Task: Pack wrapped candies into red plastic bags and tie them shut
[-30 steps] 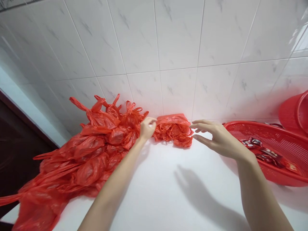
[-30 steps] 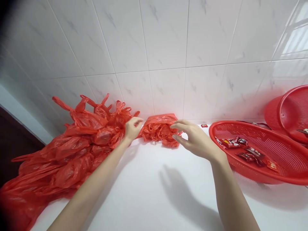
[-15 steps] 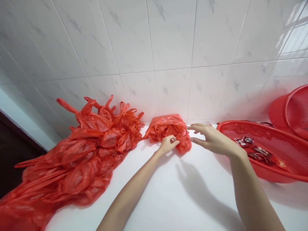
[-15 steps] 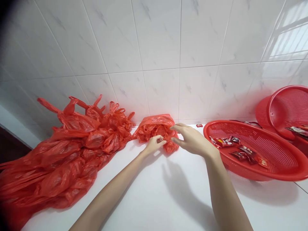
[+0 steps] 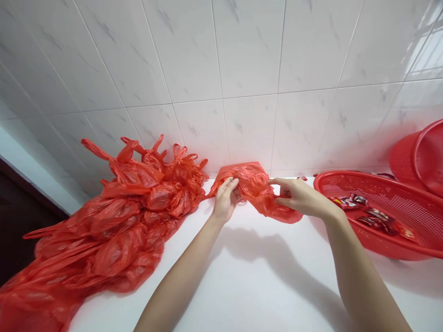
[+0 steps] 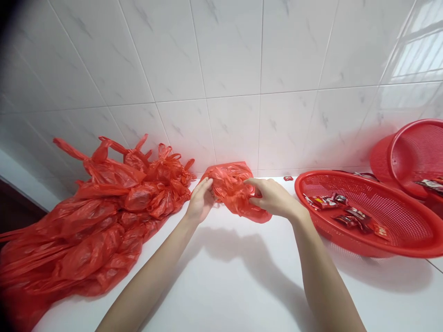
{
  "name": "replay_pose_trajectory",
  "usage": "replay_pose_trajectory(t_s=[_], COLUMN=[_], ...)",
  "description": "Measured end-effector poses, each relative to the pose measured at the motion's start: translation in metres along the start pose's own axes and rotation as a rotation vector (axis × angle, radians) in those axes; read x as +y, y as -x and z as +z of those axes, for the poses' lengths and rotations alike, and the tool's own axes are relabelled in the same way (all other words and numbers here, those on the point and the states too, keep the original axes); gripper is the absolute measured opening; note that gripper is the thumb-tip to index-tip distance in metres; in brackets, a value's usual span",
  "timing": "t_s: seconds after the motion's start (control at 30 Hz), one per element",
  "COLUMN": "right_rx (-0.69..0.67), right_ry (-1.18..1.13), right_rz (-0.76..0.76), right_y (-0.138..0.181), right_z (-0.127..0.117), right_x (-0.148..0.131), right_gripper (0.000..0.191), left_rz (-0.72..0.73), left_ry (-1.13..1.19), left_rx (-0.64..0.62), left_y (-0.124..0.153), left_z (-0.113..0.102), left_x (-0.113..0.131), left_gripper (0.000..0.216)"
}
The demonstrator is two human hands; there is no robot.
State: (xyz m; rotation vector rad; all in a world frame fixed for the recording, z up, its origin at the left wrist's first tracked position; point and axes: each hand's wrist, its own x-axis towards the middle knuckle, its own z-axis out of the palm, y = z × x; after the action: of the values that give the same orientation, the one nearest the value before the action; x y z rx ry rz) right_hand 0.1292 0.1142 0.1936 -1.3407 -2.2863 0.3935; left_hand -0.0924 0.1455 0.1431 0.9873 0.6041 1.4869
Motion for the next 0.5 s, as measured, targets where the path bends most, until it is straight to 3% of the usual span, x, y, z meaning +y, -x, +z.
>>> replay_pose_trajectory(t_s=[0.23, 0.37, 0.5], right_rx=[0.050, 0.085, 0.103], right_ry=[-0.017, 0.015, 0.061], right_rz=[-0.005, 0.046, 0.079], right_y=[0.005, 0.008, 0.010], right_z=[-0.015, -0.022, -0.025], right_x=[0.010, 0.017, 0.020], right_gripper=[0.024, 0.021, 0.018], left_rz=[0.175, 0.237, 0.187], left_ry=[0.094, 0.059, 0.042], left_rx=[0.230, 0.234, 0.220], left_y=[-0.017, -0.019, -0.015], left_z=[-0.024, -0.032, -0.027], left_x=[0.025, 0.033, 0.033], left_gripper=[0.033, 0.033, 0.033])
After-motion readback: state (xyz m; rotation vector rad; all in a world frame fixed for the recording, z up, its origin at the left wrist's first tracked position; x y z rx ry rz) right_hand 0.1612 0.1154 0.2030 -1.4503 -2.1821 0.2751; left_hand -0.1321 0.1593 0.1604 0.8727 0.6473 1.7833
